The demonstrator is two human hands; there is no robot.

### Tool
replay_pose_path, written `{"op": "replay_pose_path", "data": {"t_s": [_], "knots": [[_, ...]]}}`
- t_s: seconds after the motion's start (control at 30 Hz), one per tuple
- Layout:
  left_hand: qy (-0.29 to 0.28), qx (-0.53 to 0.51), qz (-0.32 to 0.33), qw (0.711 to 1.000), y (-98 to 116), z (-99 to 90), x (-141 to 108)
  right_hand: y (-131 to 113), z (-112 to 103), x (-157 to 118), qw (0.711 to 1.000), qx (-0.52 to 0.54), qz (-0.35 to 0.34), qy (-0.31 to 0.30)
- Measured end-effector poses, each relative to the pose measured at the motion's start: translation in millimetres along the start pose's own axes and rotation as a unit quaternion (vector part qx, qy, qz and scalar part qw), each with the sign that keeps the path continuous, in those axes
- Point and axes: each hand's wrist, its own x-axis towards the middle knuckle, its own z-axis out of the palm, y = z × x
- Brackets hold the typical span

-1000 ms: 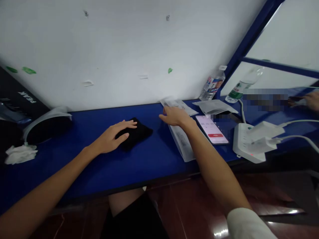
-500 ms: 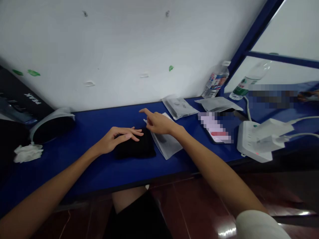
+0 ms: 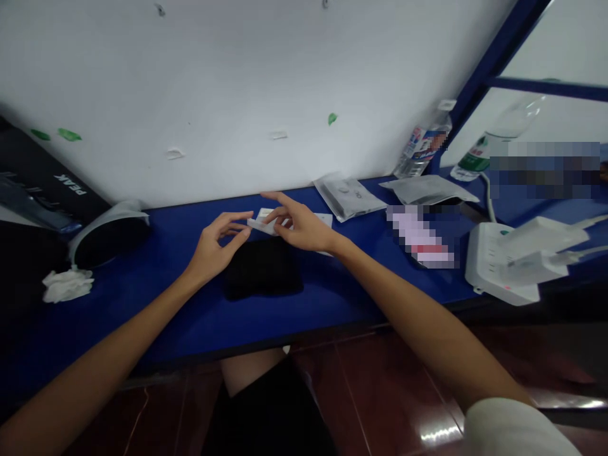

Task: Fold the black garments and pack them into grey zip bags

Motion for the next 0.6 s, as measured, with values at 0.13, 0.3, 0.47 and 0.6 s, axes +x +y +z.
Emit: {"op": "replay_pose_path", "data": {"t_s": [0.13,0.3,0.47,0.6], "knots": [[0.005,-0.052,-0.045,0.998,-3.2,4.8,-0.8,-1.6,3.1,-0.4,0.998,0.047,0.020,-0.039],[0.057,-0.072,-0.068,0.993,-5.8,5.3,1.0,1.6,0.1,1.9,0.993,0.094,0.024,-0.060],[0.067,-0.103,-0.077,0.989,-9.1,0.5,3.0,0.8,-1.5,1.9,0.994,0.092,0.024,-0.048],[0.035,-0.110,-0.075,0.991,-9.3,-1.0,3.4,0.0,0.3,0.1,0.999,0.040,0.016,0.002]]}}
